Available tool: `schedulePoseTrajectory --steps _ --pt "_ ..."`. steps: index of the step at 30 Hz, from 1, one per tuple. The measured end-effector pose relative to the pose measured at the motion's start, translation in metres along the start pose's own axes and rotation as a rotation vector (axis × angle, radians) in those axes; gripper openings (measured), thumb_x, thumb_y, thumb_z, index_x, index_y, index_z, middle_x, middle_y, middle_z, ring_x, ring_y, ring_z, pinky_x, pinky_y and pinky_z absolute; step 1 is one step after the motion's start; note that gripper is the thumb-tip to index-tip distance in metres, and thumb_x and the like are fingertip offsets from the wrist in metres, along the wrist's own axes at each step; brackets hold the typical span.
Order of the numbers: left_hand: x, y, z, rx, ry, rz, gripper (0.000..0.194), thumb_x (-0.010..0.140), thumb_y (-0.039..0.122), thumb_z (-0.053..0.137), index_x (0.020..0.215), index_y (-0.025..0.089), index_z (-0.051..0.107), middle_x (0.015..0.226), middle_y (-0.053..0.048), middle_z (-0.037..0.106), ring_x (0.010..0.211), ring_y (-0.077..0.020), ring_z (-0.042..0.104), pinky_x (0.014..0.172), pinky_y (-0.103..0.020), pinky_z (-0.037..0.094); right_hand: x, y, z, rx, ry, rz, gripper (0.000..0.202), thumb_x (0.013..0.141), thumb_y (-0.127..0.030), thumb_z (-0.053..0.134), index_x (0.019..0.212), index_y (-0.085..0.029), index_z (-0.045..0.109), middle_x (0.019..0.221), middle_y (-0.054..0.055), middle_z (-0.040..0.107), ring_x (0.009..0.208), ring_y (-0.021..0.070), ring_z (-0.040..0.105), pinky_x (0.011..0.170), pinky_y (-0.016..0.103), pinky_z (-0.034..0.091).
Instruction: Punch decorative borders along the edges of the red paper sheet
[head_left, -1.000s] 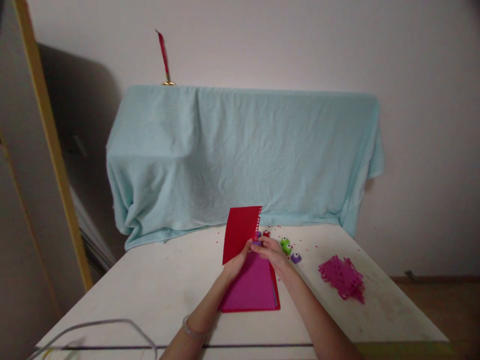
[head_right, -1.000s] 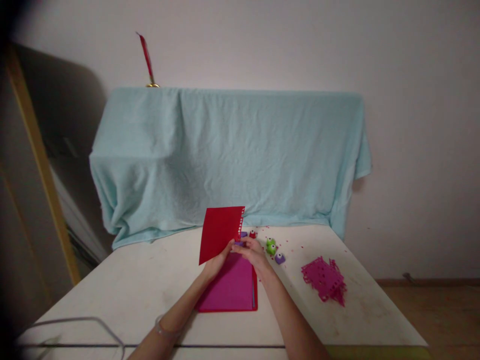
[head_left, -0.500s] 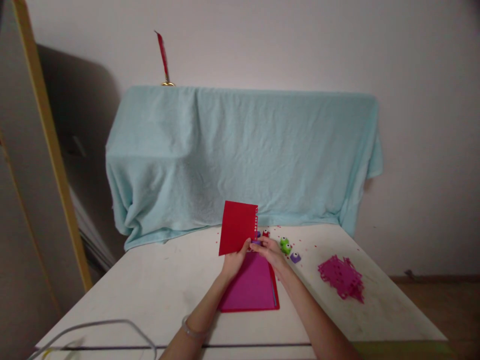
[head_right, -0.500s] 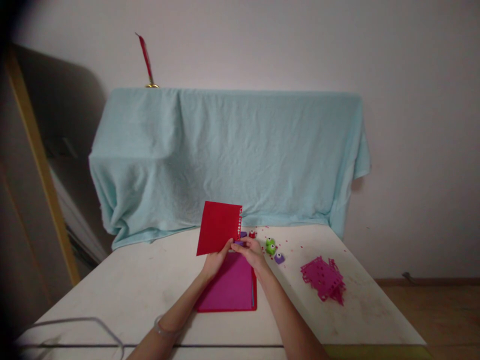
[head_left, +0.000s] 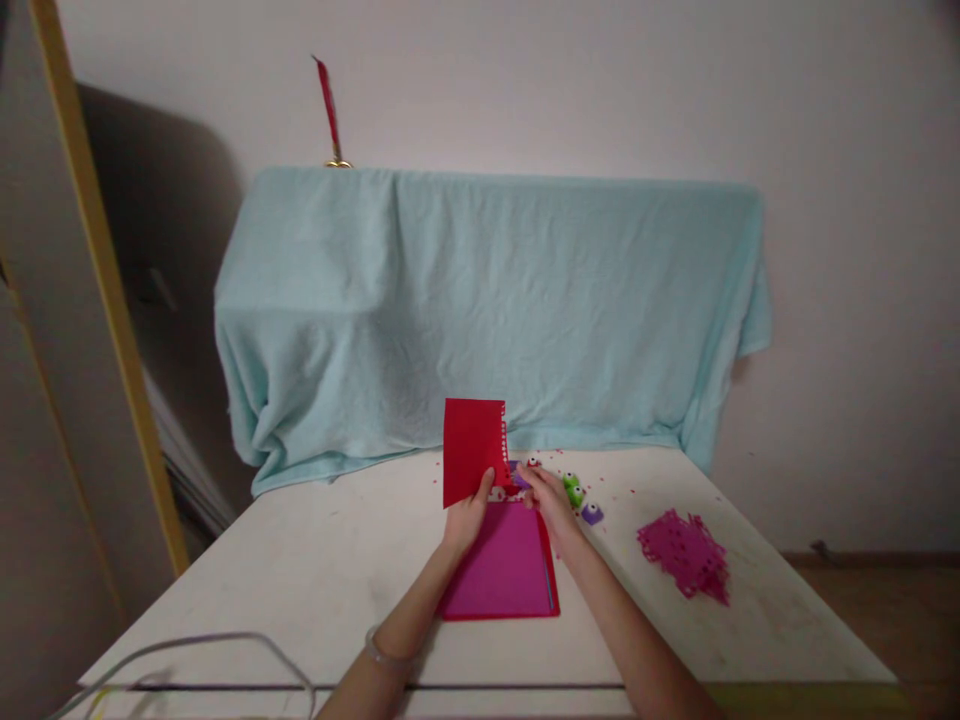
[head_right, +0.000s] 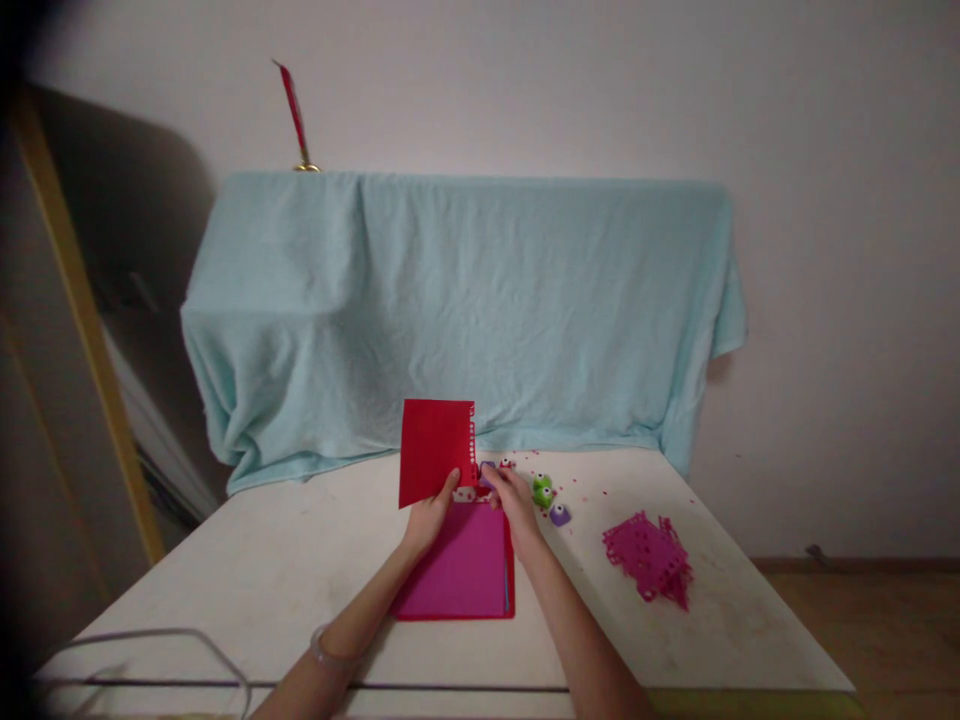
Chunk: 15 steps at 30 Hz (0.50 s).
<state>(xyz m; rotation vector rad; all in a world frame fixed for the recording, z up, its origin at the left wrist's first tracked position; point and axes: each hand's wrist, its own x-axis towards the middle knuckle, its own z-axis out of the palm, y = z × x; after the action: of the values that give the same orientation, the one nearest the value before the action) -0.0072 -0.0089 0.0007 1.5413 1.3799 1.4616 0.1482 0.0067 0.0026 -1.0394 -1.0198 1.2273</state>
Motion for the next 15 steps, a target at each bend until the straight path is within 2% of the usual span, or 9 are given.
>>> schedulePoseTrajectory --steps 4,10,15 --pt "0.000 -0.001 -0.001 0.015 -0.012 -0.029 0.057 0.087 0.051 0.045 0.134 0.019 0.044 0.139 -0.006 0.044 0.134 -0.0182 0.032 0.115 -0.033 0.015 0.003 -0.001 -0.004 0.124 0.039 0.089 0.040 0.067 -0.056 0.066 0.076 -0.018 0.062 0.064 0.001 0.065 0.039 0.0073 0.042 0.044 0.024 0.030" --pt "-0.001 -0.002 -0.001 0.017 -0.014 -0.117 0.061 0.084 0.057 0.046 0.132 0.019 0.047 0.137 -0.007 0.047 0.133 -0.0205 0.034 0.114 -0.033 0.016 0.007 0.002 -0.008 0.186 0.030 0.191 0.047 0.073 -0.064 0.054 0.071 -0.017 0.062 0.062 0.005 0.066 0.039 0.0093 0.043 0.044 0.025 0.031" --pt "-0.001 0.001 -0.002 0.002 -0.024 -0.103 0.061 0.084 0.058 0.045 0.131 0.018 0.048 0.134 -0.007 0.050 0.133 -0.0207 0.034 0.114 -0.033 0.018 0.010 0.008 -0.011 0.113 0.026 0.218 0.055 0.074 -0.071 0.042 0.067 -0.020 0.059 0.055 0.005 0.063 0.038 0.0121 0.045 0.044 0.026 0.033"
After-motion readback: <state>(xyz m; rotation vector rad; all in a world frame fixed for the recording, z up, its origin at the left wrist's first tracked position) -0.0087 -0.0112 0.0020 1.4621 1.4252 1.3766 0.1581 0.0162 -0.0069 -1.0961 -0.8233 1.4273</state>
